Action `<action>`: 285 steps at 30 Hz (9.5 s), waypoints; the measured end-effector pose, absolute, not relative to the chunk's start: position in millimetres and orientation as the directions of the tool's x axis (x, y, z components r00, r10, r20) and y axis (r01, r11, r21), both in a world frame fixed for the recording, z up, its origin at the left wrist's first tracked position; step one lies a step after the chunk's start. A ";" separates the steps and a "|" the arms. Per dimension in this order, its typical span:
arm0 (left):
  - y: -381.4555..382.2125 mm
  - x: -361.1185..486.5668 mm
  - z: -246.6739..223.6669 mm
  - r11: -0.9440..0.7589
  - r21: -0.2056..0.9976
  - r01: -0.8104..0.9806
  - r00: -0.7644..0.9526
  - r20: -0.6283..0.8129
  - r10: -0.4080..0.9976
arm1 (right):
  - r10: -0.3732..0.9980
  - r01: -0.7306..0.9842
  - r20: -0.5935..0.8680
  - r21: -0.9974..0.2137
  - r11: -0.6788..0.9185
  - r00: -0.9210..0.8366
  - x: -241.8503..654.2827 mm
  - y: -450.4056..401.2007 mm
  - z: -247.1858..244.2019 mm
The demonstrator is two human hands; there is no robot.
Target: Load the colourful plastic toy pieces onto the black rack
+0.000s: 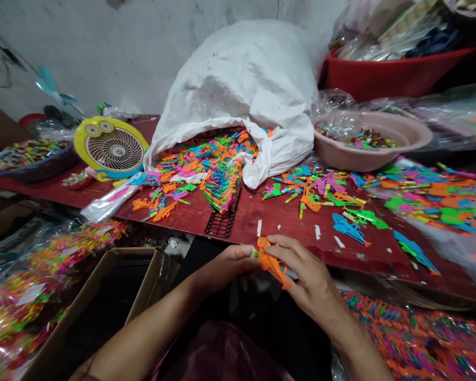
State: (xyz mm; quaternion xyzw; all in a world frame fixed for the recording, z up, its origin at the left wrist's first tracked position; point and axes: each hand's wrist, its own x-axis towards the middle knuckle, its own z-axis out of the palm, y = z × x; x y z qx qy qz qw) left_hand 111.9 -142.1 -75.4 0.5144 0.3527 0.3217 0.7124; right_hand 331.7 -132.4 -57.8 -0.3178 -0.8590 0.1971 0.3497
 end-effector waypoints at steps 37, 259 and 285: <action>-134.5 120.3 -100.4 -0.303 0.936 0.178 0.357 0.226 0.907 | 0.853 0.498 0.444 -0.693 0.522 -0.275 320.3 -138.4 -72.7; -61.8 40.9 -36.0 -0.105 0.153 0.983 0.023 0.461 0.887 | 0.912 0.748 0.132 -0.533 0.395 -0.388 164.2 -22.6 -96.6; -85.4 11.6 -66.4 0.064 0.286 0.956 -0.277 0.811 0.515 | 0.818 0.156 0.426 -0.844 0.513 -0.387 162.6 107.3 -146.4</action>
